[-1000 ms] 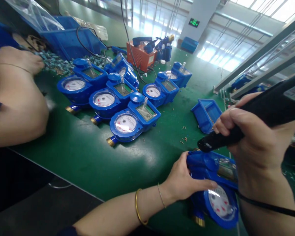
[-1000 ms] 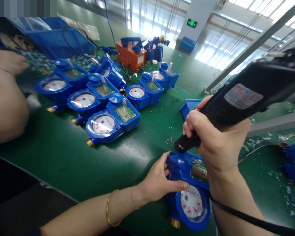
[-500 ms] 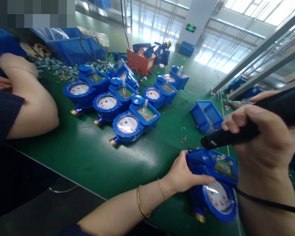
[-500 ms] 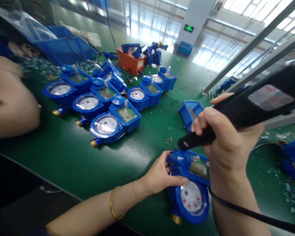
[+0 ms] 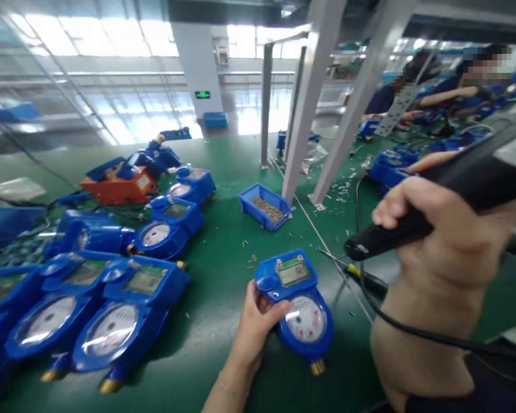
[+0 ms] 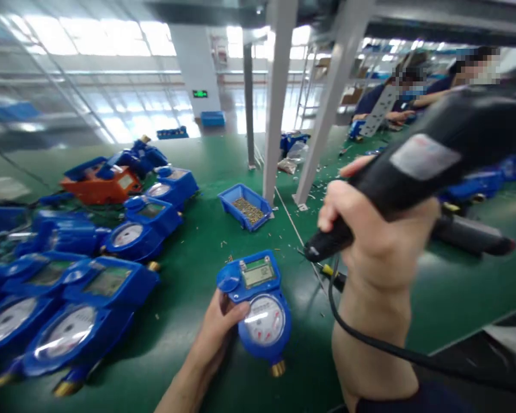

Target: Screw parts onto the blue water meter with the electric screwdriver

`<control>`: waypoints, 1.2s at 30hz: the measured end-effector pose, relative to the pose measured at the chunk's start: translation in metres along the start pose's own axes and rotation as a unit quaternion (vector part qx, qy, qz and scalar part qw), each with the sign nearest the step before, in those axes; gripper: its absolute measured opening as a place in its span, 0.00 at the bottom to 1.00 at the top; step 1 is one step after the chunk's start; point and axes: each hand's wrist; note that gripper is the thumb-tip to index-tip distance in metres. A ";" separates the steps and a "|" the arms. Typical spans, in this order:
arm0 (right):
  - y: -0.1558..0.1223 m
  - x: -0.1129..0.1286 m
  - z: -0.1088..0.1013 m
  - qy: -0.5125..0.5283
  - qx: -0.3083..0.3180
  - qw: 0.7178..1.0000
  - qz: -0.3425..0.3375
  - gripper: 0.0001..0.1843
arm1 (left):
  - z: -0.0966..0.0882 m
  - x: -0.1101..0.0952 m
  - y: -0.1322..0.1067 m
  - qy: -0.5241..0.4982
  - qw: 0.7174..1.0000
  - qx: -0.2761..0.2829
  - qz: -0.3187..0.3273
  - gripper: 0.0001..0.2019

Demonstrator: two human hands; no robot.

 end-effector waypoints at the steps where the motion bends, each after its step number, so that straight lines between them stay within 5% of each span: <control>1: -0.005 0.000 0.010 0.016 0.015 1.000 0.017 0.08 | 0.001 -0.001 0.000 0.005 1.000 -0.010 0.000 0.42; 9: -0.007 -0.029 0.030 0.113 0.100 0.975 0.165 0.15 | -0.004 0.004 0.003 0.038 0.994 -0.098 -0.014 0.44; 22: -0.024 -0.062 0.044 0.117 0.135 0.977 0.120 0.14 | -0.005 0.008 0.002 0.040 0.988 -0.149 0.006 0.42; 36: -0.028 -0.050 0.050 0.101 0.167 0.974 0.116 0.11 | -0.007 0.009 0.003 0.018 0.987 -0.157 0.005 0.37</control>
Point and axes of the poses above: each hand's wrist, its own y-axis towards the middle knuckle, its own z-axis out of the palm, x = y × z, and after that the axes turned 14 degrees about -z, right-handed
